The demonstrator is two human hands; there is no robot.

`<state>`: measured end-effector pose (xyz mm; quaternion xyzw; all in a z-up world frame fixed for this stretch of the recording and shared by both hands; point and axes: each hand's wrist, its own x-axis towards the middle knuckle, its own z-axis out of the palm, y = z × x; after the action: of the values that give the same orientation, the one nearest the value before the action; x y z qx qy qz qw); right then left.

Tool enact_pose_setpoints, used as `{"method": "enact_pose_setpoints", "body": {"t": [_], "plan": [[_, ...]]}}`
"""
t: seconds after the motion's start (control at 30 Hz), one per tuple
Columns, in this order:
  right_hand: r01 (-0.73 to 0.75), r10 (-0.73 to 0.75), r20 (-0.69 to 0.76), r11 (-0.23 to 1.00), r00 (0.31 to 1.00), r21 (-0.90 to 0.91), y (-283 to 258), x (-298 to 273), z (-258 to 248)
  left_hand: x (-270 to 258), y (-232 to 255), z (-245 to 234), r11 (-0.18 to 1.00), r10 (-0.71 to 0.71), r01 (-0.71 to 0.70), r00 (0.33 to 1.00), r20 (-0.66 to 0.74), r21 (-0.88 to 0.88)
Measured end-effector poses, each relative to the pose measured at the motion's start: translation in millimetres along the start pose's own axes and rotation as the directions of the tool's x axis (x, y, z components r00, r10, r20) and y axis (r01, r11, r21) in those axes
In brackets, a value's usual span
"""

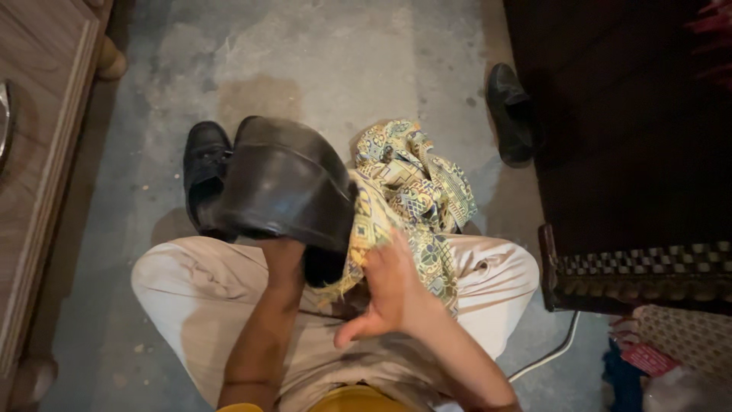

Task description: The person polishes a black leather shoe by hand using a patterned cloth, rubbing various parts of the upper and the sole.

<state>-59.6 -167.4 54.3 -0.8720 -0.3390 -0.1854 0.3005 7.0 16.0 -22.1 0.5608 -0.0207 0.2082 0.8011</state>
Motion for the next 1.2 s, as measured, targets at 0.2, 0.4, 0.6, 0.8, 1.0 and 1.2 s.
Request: {"method": "enact_pose_setpoints", "body": {"t": [0.2, 0.4, 0.6, 0.8, 1.0, 1.2], "plan": [[-0.035, 0.034, 0.036, 0.999, 0.999, 0.023, -11.5, 49.1, -35.0, -30.7, 11.3, -4.5, 0.999, 0.037, -0.039, 0.998, 0.055, 0.034], [0.019, -0.012, -0.042, 0.988, 0.999, 0.152, -15.3, 45.4, -47.6, -18.9, 29.3, -16.2, 0.988, 0.05, -0.08, 0.974, 0.221, 0.129], [-0.079, 0.083, -0.04, 0.993, 0.996, 0.092, -25.2, 28.1, -47.6, -44.8, 38.5, -5.7, 0.953, 0.133, -0.218, 0.925, 0.355, 0.211], [-0.054, 0.057, -0.033, 0.995, 0.998, 0.085, -23.8, 31.2, -29.8, -6.8, 56.9, 13.8, 0.8, 0.333, -0.42, 0.905, 0.264, 0.429], [-0.005, 0.011, -0.067, 0.995, 0.998, 0.097, -1.4, 30.8, 6.2, -6.9, 55.0, 18.1, 0.788, 0.221, -0.516, 0.747, 0.627, 0.336], [0.017, -0.007, -0.092, 0.994, 0.996, 0.103, 16.1, 15.6, 11.0, -5.2, 53.4, 6.9, 0.689, 0.407, -0.626, 0.751, 0.52, 0.364]]}}
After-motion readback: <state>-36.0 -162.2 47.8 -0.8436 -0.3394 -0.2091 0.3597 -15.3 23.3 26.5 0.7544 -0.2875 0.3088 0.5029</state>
